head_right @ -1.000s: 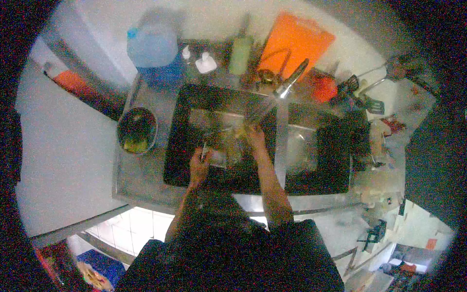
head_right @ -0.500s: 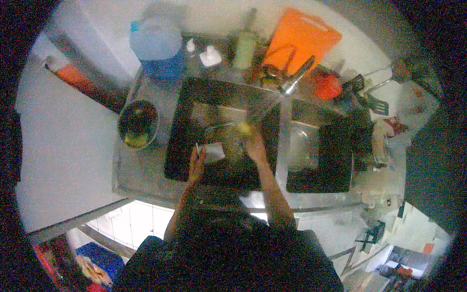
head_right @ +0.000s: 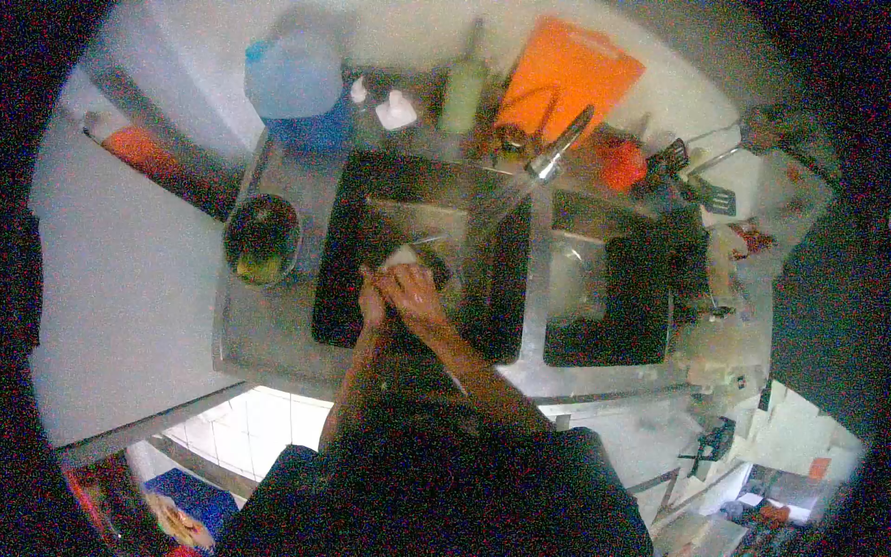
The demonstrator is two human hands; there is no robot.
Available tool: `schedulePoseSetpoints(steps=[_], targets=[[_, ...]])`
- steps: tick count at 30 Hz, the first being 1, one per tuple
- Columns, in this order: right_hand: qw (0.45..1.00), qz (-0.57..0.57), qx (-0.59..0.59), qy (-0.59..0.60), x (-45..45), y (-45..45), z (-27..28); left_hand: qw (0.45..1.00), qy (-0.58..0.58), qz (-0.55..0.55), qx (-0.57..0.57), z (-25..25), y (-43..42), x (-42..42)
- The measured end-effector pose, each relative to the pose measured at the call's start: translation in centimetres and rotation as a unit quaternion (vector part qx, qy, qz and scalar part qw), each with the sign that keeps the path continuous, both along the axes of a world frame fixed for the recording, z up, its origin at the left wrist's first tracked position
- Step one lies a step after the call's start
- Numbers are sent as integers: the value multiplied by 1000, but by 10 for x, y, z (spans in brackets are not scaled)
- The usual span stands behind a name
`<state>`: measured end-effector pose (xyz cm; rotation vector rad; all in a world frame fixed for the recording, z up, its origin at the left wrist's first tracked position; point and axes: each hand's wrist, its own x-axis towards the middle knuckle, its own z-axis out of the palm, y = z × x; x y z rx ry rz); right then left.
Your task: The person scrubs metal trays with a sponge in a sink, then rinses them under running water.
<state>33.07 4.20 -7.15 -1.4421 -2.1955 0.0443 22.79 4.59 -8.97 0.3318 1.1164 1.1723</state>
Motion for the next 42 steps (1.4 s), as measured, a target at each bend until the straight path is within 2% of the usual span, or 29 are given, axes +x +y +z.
schedulePoseSetpoints(steps=[2, 4, 5, 8, 11, 12, 13, 15, 18, 21, 24, 27, 30, 33, 36, 38, 39, 40, 42], targets=[[997, -22, -52, 59, 12, -11, -1, 978, -164, 85, -96, -15, 0, -4], [960, -173, -36, 218, 17, 2, -11, 973, -132, 125, -144, -18, -5, -1], [921, -249, -31, 297, 15, 7, -18, 969, -111, 143, -170, -20, -11, -4], [876, -251, -68, 406, 17, 38, -2, 983, -53, 112, -138, -4, -19, -17], [878, -110, -164, 435, -46, 59, 90, 980, -145, 120, -67, -70, -38, -14], [913, -21, -118, 390, -69, 72, 91, 981, -82, 123, -125, -54, -40, -13], [935, 67, -70, 341, -96, 84, 90, 977, -115, 134, -124, -34, -44, -13], [963, 167, -1, 213, -148, 110, 84, 964, -178, 157, -117, -5, -51, -12], [983, 164, -33, 83, -205, 143, 55, 984, -82, 138, -80, -54, -63, -15], [955, 170, -152, -188, -227, 157, 26, 993, -29, 38, -105, -83, -72, -26], [915, 214, -246, -238, -238, 157, 14, 974, -129, 131, -131, -97, -79, -20], [969, 167, -110, -142, -241, 149, -21, 972, -170, 143, -74, -95, -81, -20], [953, 156, -239, -99, -240, 162, -17, 973, -168, 153, -30, -71, -74, -25], [952, 182, -239, 54, -220, 179, -25, 976, -151, 141, -68, -12, -70, -35], [920, 164, -263, 242, -182, 162, 24, 970, -176, 154, -62, 21, -62, -45], [896, 200, -270, 289, -137, 129, 53, 970, -164, 159, -81, 3, -57, -49], [913, 189, -279, 231, -113, 104, 73, 970, -156, 160, -92, -4, -55, -50], [925, 175, -287, 174, -91, 75, 86, 984, -81, 148, -63, -3, -54, -50], [972, 168, -160, -24, -56, 27, 37, 991, 67, 116, 5, 2, -49, -43]])
